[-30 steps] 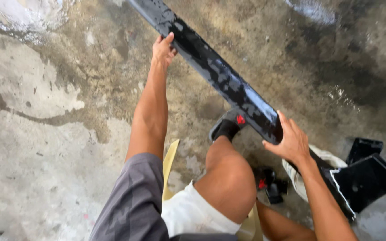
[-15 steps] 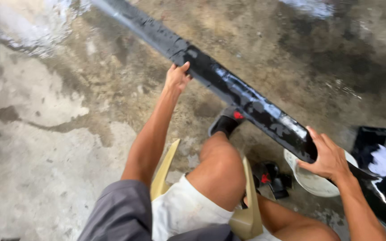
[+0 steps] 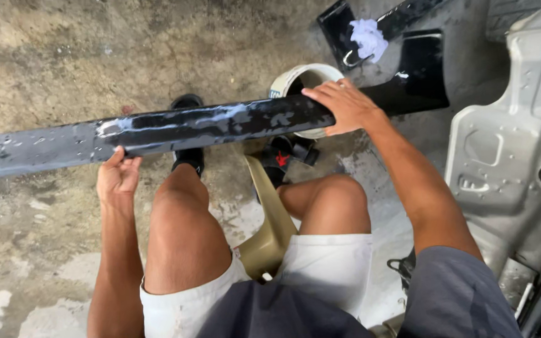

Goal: The person sands a long black car part with a sanding block, repeatedly dipping the block into a bucket of water. The person holds the part with one hand and sands with the other, working along the length of the part.

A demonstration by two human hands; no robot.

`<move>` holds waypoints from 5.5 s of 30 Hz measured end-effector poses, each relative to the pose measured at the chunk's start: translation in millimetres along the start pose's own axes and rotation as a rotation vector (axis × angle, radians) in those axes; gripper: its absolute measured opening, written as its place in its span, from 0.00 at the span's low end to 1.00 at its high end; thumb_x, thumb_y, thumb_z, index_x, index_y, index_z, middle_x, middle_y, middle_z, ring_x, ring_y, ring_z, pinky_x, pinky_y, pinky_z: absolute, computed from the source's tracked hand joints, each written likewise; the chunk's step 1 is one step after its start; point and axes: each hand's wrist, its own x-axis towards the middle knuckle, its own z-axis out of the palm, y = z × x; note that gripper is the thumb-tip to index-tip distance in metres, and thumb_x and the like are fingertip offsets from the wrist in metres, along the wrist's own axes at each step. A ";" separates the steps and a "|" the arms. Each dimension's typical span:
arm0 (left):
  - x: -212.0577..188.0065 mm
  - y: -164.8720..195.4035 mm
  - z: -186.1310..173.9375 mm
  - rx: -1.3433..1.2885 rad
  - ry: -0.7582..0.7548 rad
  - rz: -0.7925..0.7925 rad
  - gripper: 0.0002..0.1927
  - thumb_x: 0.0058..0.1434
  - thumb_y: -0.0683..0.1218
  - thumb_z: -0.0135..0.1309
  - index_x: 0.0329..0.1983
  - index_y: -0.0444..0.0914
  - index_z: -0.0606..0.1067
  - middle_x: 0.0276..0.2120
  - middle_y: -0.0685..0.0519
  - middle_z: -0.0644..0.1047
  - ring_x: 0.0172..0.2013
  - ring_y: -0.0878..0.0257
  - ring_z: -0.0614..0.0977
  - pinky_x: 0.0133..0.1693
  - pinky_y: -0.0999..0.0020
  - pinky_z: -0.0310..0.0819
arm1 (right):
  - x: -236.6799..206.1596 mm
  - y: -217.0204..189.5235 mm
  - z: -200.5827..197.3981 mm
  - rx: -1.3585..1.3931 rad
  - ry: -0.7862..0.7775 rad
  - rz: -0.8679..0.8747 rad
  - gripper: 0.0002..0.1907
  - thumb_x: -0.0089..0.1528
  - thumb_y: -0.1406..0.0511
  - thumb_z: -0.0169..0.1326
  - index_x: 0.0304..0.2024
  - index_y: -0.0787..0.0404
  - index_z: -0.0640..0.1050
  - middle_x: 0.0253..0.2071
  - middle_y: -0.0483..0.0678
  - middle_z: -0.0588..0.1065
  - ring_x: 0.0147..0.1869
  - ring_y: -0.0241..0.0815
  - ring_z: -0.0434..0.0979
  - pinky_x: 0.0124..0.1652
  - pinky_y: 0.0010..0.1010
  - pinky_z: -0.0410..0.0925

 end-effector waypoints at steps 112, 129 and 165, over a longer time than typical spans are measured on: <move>299.8 -131.5 17.8 0.385 0.168 -0.093 0.17 0.76 0.46 0.50 0.57 0.27 0.67 0.51 0.43 0.75 0.56 0.50 0.81 0.66 0.54 0.71 | 54.8 216.2 351.4 0.608 0.390 0.907 0.51 0.54 0.57 0.75 0.71 0.68 0.63 0.64 0.70 0.70 0.68 0.68 0.70 0.64 0.45 0.66; 53.5 -238.4 326.6 2.271 -0.675 -0.458 0.23 0.61 0.50 0.55 0.61 0.45 0.75 0.45 0.50 0.85 0.36 0.58 0.89 0.39 0.64 0.85 | -51.2 188.8 238.3 0.822 0.570 0.912 0.40 0.54 0.68 0.69 0.63 0.61 0.61 0.59 0.60 0.72 0.60 0.59 0.74 0.56 0.45 0.68; 130.3 -503.2 207.6 0.725 -0.892 -0.529 0.34 0.66 0.33 0.63 0.72 0.38 0.63 0.62 0.52 0.73 0.62 0.61 0.76 0.63 0.62 0.77 | -43.1 129.7 218.4 0.804 0.916 0.576 0.29 0.60 0.75 0.72 0.56 0.62 0.69 0.56 0.56 0.70 0.63 0.48 0.75 0.55 0.33 0.74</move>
